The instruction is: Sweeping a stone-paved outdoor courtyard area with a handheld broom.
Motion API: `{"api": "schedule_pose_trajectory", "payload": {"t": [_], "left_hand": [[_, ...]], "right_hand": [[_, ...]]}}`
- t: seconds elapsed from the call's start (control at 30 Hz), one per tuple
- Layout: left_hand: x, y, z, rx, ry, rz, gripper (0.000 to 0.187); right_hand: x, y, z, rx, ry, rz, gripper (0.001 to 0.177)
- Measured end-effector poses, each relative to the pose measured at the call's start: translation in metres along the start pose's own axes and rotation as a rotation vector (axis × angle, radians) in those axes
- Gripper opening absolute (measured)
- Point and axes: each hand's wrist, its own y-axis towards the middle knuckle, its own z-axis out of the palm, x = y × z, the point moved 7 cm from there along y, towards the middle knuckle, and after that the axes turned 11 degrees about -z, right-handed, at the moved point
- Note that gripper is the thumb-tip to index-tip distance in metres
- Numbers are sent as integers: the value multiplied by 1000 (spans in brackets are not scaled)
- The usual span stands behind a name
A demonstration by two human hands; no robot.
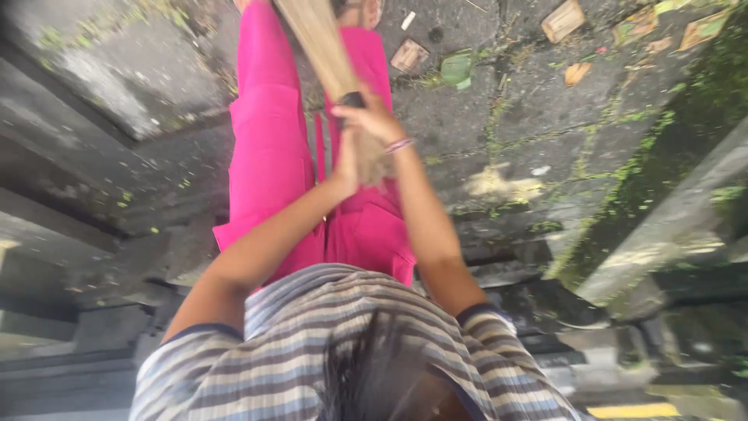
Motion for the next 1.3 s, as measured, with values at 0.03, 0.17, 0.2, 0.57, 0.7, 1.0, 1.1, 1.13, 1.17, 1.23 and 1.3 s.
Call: {"api": "schedule_pose_trajectory", "payload": {"t": [0.03, 0.17, 0.2, 0.57, 0.7, 1.0, 1.1, 1.13, 1.17, 1.23, 1.3], "left_hand": [[-1, 22, 14, 65, -34, 32, 71], [23, 84, 97, 9, 264, 14, 61], [25, 92, 107, 2, 269, -1, 61], [-122, -32, 87, 159, 585, -271, 68], [-198, -101, 52, 126, 353, -155, 70], [-316, -66, 34, 487, -10, 14, 100], [-291, -31, 100, 179, 383, -46, 70], [-283, -12, 113, 79, 650, 41, 67], [-275, 6, 127, -27, 914, 127, 64], [-285, -9, 148, 25, 960, 125, 62], [-295, -22, 157, 91, 1031, 127, 62]], "right_hand": [[-15, 14, -21, 51, 20, -70, 75], [72, -23, -114, -272, 78, 86, 81], [76, -32, -124, -281, 90, 96, 81], [172, -6, -19, -450, -68, -348, 116], [182, 91, 111, -106, 139, -144, 117], [167, 220, 163, 326, -8, 13, 64], [212, 165, 66, -22, 233, 32, 47], [204, 158, 27, -120, 222, -101, 53], [197, 149, -13, -216, 211, -236, 59], [211, 121, -21, -393, 170, -308, 72], [239, 99, -16, -586, 134, -406, 87]]}}
